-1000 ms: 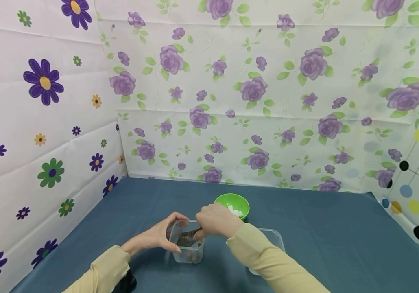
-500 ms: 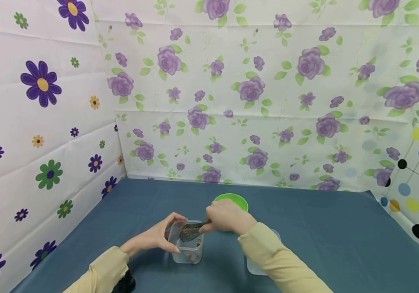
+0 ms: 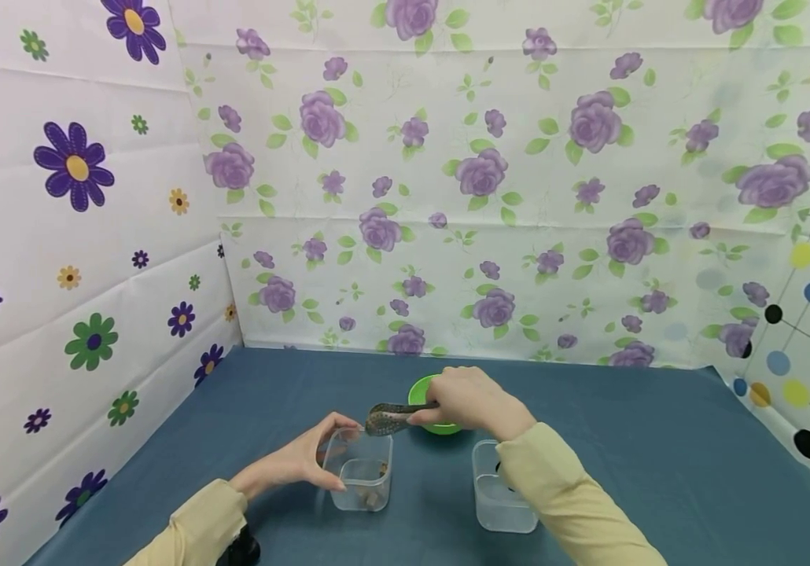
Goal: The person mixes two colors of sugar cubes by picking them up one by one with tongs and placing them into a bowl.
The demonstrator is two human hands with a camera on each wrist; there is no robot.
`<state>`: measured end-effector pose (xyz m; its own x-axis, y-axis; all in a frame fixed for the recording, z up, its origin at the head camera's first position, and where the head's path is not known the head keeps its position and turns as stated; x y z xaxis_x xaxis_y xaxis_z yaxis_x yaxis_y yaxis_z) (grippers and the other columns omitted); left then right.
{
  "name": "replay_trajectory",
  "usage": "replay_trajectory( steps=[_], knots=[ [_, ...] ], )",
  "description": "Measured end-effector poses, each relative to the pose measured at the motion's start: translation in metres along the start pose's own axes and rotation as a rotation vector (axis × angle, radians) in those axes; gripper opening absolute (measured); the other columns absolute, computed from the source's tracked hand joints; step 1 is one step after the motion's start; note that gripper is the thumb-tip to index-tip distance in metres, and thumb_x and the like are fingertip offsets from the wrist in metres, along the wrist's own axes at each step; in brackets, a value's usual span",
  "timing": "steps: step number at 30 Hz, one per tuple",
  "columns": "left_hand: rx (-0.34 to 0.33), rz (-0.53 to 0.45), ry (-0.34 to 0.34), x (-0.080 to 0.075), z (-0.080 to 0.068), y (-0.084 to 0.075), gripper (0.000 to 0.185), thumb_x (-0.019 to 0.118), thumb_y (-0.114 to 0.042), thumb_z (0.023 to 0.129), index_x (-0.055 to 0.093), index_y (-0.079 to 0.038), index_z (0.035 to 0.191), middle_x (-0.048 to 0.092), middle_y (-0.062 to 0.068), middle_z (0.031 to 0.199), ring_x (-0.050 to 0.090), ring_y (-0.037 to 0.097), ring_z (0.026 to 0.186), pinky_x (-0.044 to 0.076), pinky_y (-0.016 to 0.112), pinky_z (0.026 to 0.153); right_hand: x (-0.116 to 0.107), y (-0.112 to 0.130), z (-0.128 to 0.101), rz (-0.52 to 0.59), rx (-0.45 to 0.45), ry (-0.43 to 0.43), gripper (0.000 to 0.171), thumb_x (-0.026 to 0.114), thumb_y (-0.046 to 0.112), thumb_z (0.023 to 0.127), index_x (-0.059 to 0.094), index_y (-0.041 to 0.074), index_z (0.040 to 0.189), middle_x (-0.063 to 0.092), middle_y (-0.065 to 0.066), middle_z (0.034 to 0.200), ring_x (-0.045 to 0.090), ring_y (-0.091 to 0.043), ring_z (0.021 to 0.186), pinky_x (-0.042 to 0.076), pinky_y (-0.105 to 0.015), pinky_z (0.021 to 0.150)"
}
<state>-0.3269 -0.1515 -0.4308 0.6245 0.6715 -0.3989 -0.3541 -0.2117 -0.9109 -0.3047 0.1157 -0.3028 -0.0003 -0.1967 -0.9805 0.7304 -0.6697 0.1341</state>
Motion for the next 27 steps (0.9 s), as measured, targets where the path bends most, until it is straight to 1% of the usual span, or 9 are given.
replay_trajectory(
  steps=[3,6,10,14,16,20,23,27],
  knots=[
    [0.007,-0.005,0.005,0.000,-0.001,0.000,0.069,0.071,-0.024,0.079,0.031,-0.004,0.132,0.032,0.019,0.132,0.033,0.032,0.119,0.036,0.050,0.086,-0.007,-0.009,-0.005,0.018,0.012,-0.008,0.044,0.059,0.041,0.086,0.042,0.021,0.050,0.025,0.011,0.045,0.021,-0.004,0.038,0.021,-0.022,0.041],
    [0.014,-0.004,0.003,-0.001,-0.001,0.000,0.068,0.072,-0.023,0.079,0.032,-0.005,0.132,0.032,0.020,0.132,0.033,0.031,0.119,0.036,0.049,0.086,-0.011,-0.019,-0.009,-0.006,0.027,-0.020,0.043,0.059,0.040,0.086,0.046,0.022,0.050,0.028,0.012,0.045,0.024,-0.003,0.038,0.023,-0.021,0.041],
    [0.017,0.002,0.003,0.000,-0.001,0.001,0.067,0.072,-0.023,0.079,0.033,-0.008,0.131,0.033,0.018,0.132,0.034,0.030,0.119,0.037,0.049,0.085,-0.013,-0.033,-0.013,-0.046,0.059,-0.031,0.043,0.060,0.041,0.086,0.045,0.023,0.049,0.025,0.013,0.045,0.024,-0.003,0.039,0.021,-0.021,0.041],
    [0.015,0.005,0.003,0.000,-0.001,0.001,0.066,0.072,-0.023,0.079,0.033,-0.009,0.131,0.033,0.017,0.132,0.034,0.030,0.119,0.037,0.048,0.085,-0.011,-0.048,-0.018,-0.047,0.103,-0.030,0.044,0.061,0.042,0.084,0.045,0.024,0.048,0.022,0.012,0.045,0.022,-0.003,0.039,0.021,-0.022,0.041],
    [0.015,0.001,0.003,0.000,-0.001,0.001,0.066,0.072,-0.023,0.079,0.033,-0.010,0.131,0.033,0.017,0.132,0.034,0.030,0.119,0.037,0.049,0.085,-0.009,-0.056,-0.021,-0.048,0.135,-0.032,0.045,0.062,0.041,0.084,0.043,0.023,0.047,0.021,0.012,0.045,0.021,-0.004,0.039,0.020,-0.022,0.041],
    [0.018,0.006,0.004,0.000,-0.001,0.000,0.066,0.072,-0.023,0.079,0.033,-0.010,0.131,0.033,0.017,0.132,0.034,0.029,0.120,0.037,0.049,0.086,-0.003,-0.070,-0.025,-0.050,0.192,-0.022,0.050,0.064,0.039,0.083,0.035,0.021,0.047,0.017,0.011,0.045,0.017,-0.005,0.039,0.017,-0.022,0.041],
    [0.015,0.006,0.004,0.000,-0.001,-0.001,0.066,0.072,-0.022,0.079,0.033,-0.010,0.131,0.033,0.017,0.133,0.034,0.028,0.120,0.036,0.049,0.086,0.001,-0.077,-0.027,-0.057,0.206,-0.013,0.051,0.064,0.038,0.083,0.032,0.021,0.048,0.017,0.011,0.045,0.016,-0.005,0.039,0.016,-0.022,0.041],
    [0.014,0.001,0.003,0.000,0.000,-0.001,0.067,0.072,-0.022,0.078,0.033,-0.009,0.131,0.033,0.019,0.132,0.034,0.029,0.120,0.036,0.050,0.086,0.004,-0.081,-0.027,-0.068,0.208,-0.010,0.051,0.064,0.039,0.083,0.032,0.021,0.047,0.017,0.010,0.045,0.017,-0.005,0.038,0.017,-0.022,0.040]
  ],
)
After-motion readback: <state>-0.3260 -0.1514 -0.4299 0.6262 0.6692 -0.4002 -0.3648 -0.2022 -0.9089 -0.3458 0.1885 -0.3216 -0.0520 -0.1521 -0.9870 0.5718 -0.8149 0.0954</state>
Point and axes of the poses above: each hand's wrist, its own z-axis towards the middle knuckle, its own x-axis out of the palm, y = z × x, the point moved 2 cm from there along z, towards the middle knuckle
